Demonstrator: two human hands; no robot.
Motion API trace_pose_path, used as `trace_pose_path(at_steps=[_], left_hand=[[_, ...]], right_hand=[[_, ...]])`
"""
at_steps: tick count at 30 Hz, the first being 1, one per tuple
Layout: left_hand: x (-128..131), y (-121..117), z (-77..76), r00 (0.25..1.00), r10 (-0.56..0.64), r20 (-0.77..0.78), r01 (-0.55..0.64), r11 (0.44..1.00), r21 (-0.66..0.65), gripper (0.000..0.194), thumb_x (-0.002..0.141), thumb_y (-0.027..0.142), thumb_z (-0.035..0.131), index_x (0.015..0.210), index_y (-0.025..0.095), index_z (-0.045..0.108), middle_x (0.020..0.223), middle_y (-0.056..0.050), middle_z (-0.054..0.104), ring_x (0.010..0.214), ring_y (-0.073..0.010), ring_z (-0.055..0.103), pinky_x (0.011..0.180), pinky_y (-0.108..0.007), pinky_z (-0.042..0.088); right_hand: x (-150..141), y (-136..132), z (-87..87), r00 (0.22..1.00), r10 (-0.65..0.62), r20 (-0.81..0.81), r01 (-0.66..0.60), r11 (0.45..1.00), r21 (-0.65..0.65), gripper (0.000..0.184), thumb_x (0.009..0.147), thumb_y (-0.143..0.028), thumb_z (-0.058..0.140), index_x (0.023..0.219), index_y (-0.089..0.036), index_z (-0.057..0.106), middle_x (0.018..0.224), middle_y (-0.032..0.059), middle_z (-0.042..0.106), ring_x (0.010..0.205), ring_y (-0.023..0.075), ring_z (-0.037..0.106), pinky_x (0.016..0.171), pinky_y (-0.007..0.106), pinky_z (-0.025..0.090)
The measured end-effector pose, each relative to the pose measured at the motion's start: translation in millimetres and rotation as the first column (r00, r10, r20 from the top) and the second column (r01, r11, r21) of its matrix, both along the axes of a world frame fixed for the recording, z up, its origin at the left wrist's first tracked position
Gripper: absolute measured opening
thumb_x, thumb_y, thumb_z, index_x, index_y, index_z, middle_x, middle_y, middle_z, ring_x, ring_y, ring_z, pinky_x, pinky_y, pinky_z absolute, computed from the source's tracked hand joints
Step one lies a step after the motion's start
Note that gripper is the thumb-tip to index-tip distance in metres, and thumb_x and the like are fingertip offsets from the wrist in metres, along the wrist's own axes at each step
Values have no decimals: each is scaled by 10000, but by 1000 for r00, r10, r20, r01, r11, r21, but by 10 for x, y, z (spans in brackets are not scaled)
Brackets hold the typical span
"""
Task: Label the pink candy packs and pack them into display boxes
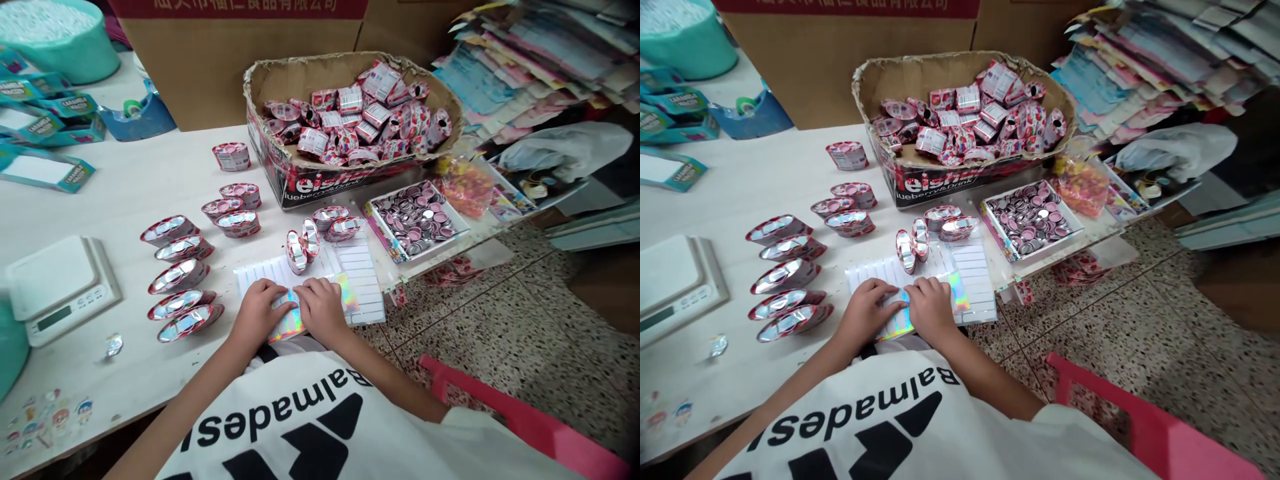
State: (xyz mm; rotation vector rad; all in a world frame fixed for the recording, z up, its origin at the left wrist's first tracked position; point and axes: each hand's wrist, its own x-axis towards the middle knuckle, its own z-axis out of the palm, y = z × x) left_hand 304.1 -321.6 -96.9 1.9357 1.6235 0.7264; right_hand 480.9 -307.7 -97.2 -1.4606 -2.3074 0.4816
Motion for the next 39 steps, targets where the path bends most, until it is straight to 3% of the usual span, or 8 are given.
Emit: trace_pose_path(at_steps=[14,28,39], left_hand=[[66,68,147,999,48,-27,-51,983,-178,176,766,253,762,923,189,712,869,-43,637,895,-222,583,834,-374,473],[68,113,174,998,46,-51,-55,980,-190,161,745,265,763,869,209,677,875,-29,651,878,-214,604,818,-371,478],[68,107,179,998,44,-40,-51,981,-186,222,754,268,752,960,213,692,915,-43,645,895,-219,610,820,-376,491]], right_hand=[[-22,47,-4,999,-29,-22,27,997,-74,200,902,-106,527,1000,-217,661,962,52,615,917,217,492,761,361,267],[-45,86,-8,996,14,88,-3,993,-120,150,894,-135,546,1003,-223,597,1011,71,594,969,251,470,789,384,284],[-35,45,-18,999,-17,38,20,996,-92,212,887,-101,519,1033,-224,611,1013,66,596,971,242,479,817,386,278]])
